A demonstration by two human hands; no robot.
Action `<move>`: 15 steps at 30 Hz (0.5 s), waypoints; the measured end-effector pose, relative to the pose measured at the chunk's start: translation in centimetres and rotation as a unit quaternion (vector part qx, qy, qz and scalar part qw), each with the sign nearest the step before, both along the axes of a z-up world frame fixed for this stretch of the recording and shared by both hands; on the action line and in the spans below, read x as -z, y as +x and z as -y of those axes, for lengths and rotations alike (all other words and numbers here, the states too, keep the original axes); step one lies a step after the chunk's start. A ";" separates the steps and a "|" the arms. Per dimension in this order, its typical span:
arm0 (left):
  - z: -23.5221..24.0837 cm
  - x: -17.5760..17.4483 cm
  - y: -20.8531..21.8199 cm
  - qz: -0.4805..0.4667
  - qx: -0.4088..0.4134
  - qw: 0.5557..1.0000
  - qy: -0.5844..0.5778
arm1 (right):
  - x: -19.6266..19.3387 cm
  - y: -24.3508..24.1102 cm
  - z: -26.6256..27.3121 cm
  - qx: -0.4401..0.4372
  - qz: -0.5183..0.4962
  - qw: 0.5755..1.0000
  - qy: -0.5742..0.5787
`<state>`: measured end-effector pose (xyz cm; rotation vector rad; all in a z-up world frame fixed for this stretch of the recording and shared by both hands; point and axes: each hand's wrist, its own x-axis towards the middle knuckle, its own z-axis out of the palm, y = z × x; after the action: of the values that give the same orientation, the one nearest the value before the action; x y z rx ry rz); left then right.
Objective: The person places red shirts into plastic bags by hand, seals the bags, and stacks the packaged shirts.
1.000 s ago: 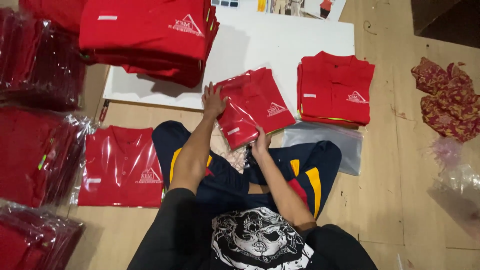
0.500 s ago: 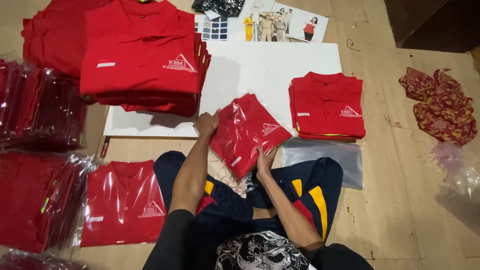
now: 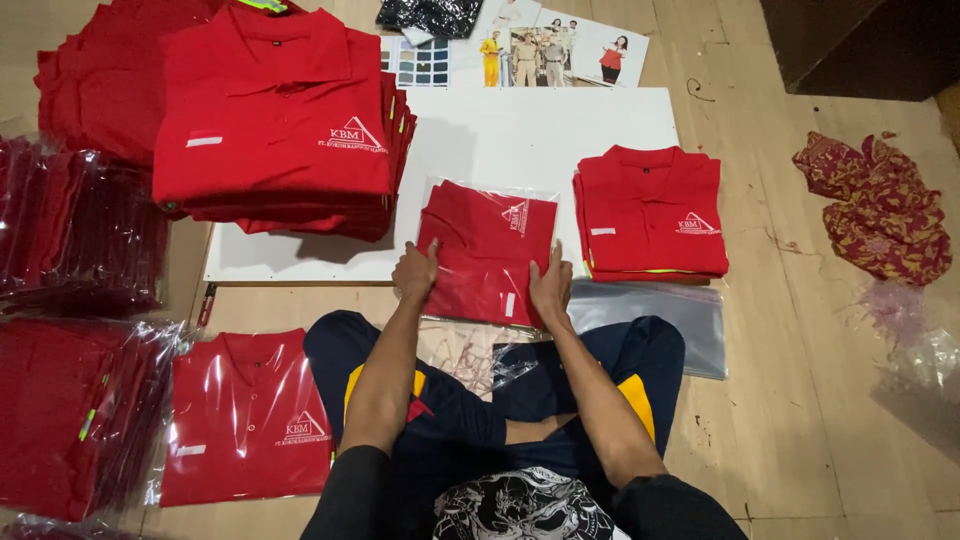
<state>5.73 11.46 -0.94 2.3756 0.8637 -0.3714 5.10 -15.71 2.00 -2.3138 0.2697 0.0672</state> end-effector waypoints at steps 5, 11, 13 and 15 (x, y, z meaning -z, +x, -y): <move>0.1 1.1 -0.4 -0.004 0.040 0.998 0.040 | 4.0 0.8 0.5 -0.040 -0.007 0.997 -0.064; 0.9 0.3 -0.4 -0.027 0.051 0.995 0.079 | 4.2 1.3 0.4 -0.027 -0.046 0.997 -0.055; 1.3 -1.5 -0.6 -0.039 0.056 0.994 0.085 | 4.7 1.6 0.1 -0.020 -0.050 0.997 -0.060; 1.1 -1.1 -0.9 -0.054 0.060 0.993 0.089 | 4.4 1.4 0.4 -0.016 -0.057 0.996 -0.068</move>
<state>4.79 10.39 0.20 2.5997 0.8354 -0.4924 6.49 -16.10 -2.37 -2.4530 0.3040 0.2024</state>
